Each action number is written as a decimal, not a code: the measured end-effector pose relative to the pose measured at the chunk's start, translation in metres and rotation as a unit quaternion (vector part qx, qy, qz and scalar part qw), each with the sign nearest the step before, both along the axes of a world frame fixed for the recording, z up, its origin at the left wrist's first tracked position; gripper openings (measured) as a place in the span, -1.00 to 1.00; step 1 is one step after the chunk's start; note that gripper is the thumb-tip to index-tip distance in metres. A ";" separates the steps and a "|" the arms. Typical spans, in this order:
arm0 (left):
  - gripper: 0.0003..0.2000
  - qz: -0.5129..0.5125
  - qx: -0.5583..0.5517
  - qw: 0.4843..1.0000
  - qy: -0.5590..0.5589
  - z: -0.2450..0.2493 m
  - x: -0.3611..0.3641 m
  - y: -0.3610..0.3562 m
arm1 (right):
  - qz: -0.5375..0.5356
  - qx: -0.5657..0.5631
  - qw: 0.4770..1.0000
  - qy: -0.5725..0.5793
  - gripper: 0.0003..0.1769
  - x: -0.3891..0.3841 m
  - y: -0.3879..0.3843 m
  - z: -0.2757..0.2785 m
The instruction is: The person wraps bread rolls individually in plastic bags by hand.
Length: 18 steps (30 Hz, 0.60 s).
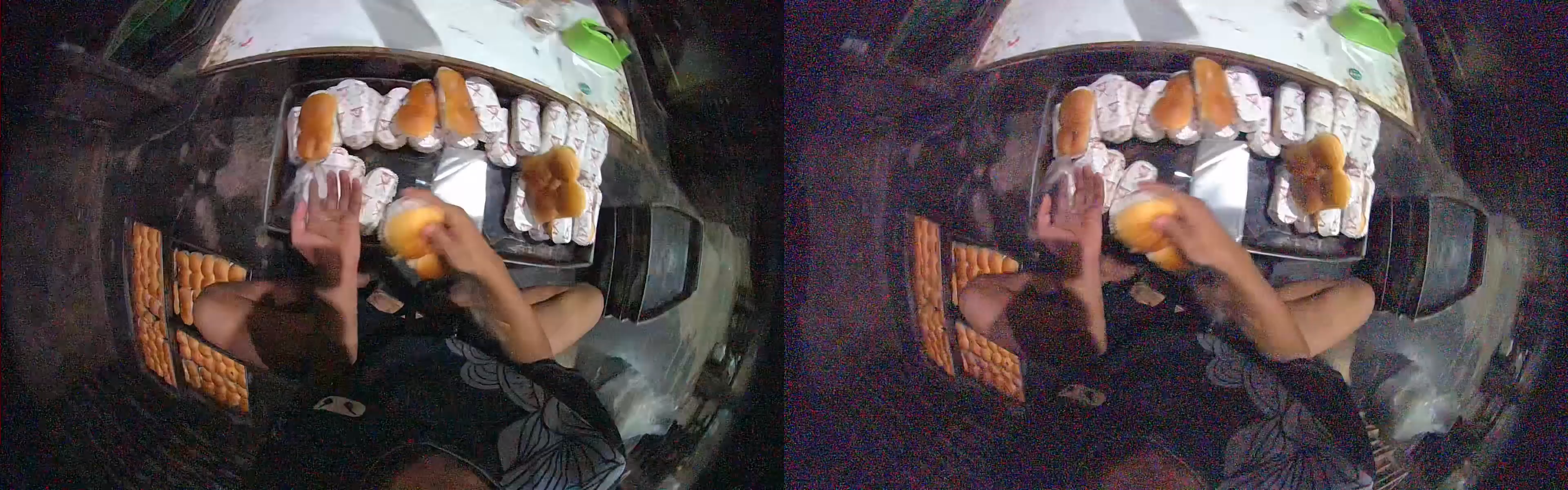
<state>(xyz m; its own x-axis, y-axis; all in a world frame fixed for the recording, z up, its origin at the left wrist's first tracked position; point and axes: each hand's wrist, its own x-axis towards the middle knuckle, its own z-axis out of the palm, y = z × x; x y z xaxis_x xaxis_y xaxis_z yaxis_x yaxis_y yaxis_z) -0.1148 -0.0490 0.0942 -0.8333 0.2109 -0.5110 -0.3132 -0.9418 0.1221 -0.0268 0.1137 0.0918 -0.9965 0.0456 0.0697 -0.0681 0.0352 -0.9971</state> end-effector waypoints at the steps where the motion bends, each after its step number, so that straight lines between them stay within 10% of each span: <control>1: -0.53 -0.014 0.004 1.000 -0.001 0.003 0.006 0.007 | 0.026 0.205 0.978 0.042 -0.44 -0.002 0.001 0.021; 8: -0.30 -0.166 -0.196 0.906 0.336 0.000 0.031 0.034 | -0.131 0.164 0.972 -0.109 -0.14 -0.005 -0.003 0.037; 18: -0.44 -0.213 -0.172 0.939 0.206 -0.013 0.043 0.032 | -0.157 0.108 0.976 -0.104 -0.19 0.013 -0.022 0.008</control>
<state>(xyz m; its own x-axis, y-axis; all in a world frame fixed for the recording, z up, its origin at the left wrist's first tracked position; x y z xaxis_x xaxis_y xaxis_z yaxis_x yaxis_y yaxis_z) -0.0721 -0.0174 0.0814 -0.8532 0.4512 -0.2617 -0.5114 -0.6249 0.5899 -0.0143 0.0915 0.1000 -0.9293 0.3583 -0.0901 0.1822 0.2324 -0.9554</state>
